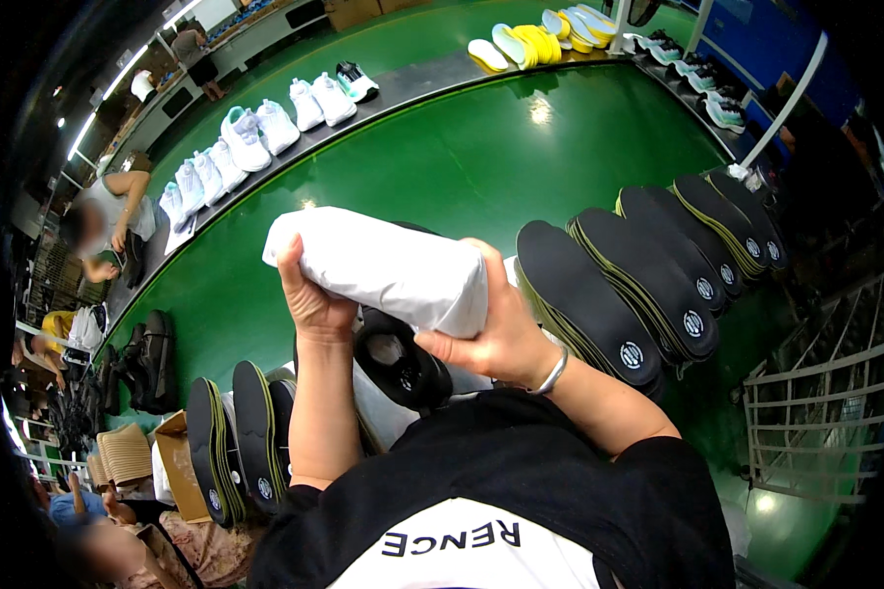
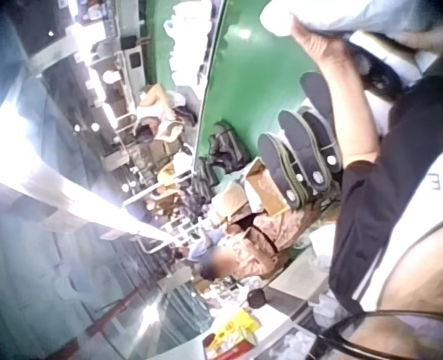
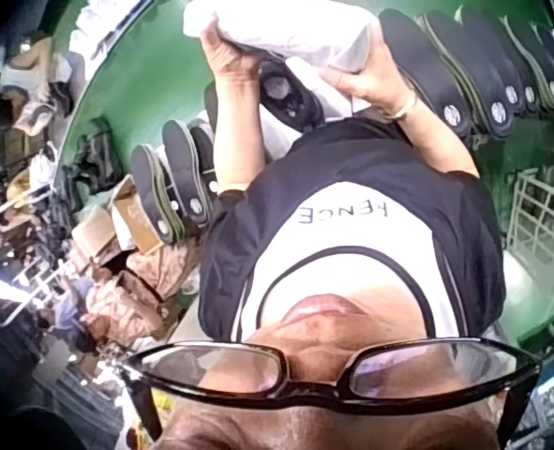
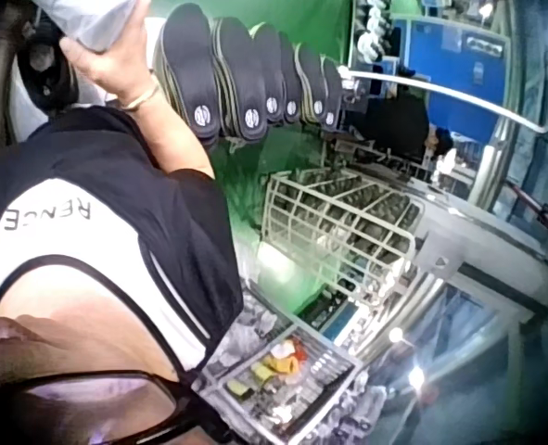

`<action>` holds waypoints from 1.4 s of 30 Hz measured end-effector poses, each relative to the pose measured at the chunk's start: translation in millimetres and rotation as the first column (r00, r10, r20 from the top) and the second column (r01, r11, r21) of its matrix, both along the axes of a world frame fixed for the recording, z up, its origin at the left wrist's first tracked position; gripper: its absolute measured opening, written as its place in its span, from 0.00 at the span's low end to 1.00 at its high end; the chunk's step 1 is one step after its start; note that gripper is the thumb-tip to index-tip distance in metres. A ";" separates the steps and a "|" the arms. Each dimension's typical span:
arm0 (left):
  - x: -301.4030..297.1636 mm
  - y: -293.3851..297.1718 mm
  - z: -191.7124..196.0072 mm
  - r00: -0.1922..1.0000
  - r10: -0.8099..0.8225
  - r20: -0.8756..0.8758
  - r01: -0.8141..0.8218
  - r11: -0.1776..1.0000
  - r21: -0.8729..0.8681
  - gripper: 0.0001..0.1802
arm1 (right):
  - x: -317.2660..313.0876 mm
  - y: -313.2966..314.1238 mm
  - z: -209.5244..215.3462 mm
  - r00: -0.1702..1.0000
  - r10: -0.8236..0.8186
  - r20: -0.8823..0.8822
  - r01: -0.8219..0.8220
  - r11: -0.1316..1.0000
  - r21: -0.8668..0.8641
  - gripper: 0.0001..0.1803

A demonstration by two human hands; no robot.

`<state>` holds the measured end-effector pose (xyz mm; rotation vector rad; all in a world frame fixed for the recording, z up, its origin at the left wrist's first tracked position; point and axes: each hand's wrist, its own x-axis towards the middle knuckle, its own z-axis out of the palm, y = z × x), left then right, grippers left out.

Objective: The person inserts insoles into shoes and wraps them in white tissue paper.

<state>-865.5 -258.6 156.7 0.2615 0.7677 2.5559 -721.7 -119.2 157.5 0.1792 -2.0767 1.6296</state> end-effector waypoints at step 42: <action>6.7 61.9 -94.8 0.625 -0.367 -0.689 -0.676 0.187 -0.713 0.10 | -25.0 39.4 -45.0 0.900 -0.383 0.209 -0.123 0.236 0.964 0.42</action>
